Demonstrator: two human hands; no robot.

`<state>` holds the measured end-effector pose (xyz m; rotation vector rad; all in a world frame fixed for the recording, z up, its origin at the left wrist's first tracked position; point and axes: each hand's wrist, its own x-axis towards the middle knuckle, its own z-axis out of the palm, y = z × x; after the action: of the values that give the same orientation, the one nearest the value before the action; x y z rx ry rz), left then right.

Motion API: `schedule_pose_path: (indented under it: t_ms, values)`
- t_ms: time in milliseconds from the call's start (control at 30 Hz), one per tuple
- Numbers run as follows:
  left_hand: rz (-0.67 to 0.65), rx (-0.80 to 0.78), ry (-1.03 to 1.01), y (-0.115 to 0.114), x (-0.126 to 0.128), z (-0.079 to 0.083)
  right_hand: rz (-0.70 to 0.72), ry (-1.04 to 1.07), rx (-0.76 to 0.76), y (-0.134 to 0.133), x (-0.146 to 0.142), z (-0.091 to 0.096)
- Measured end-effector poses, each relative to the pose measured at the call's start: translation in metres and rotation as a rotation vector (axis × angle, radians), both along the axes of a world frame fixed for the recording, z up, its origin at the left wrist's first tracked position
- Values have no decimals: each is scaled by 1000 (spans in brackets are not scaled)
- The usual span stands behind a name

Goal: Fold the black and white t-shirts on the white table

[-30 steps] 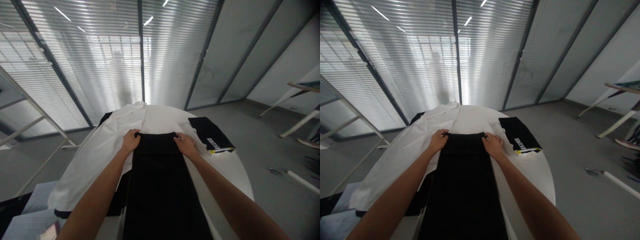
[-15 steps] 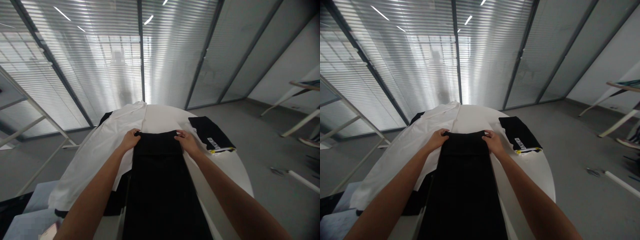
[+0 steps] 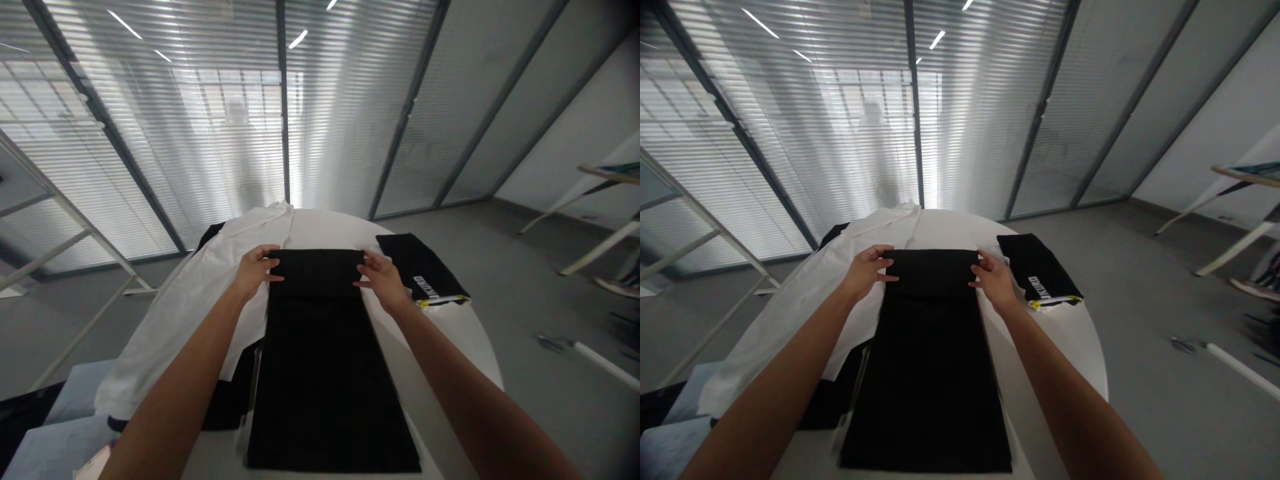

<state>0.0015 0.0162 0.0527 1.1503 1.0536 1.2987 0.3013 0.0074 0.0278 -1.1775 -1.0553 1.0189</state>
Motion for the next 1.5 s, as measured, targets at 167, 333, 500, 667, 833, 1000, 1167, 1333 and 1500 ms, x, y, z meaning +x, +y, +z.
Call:
schedule_pose_path:
  t_ms: [167, 333, 500, 667, 833, 1000, 1167, 1333, 1500]
  values:
    - [-14, 140, -135, -1, 0, 2, 63, 80, 137, 4, 5, -4]
    - [-46, 157, -45, -3, -8, 5, 16, -52, 188, 2, 9, -1]
    - [-58, 111, 85, -3, -16, 5, -56, -76, 151, 3, 13, 0]
    - [51, 23, 454, 1, -7, -3, -71, -454, 96, 7, 12, -15]
    - [80, 204, 856, 7, 2, -16, 19, -830, 204, 1, -1, -21]
    - [40, 177, 869, 6, 2, -15, 52, -1023, 290, -3, -5, -17]
    - [224, 193, 1217, -7, 9, 5, -45, -1080, 339, -6, -6, -10]
    - [163, 477, 1443, -30, 42, -1, 30, -1217, 448, -20, -21, -7]
    - [-47, 473, 1526, -36, 59, -34, 245, -1437, 264, -26, -33, -21]
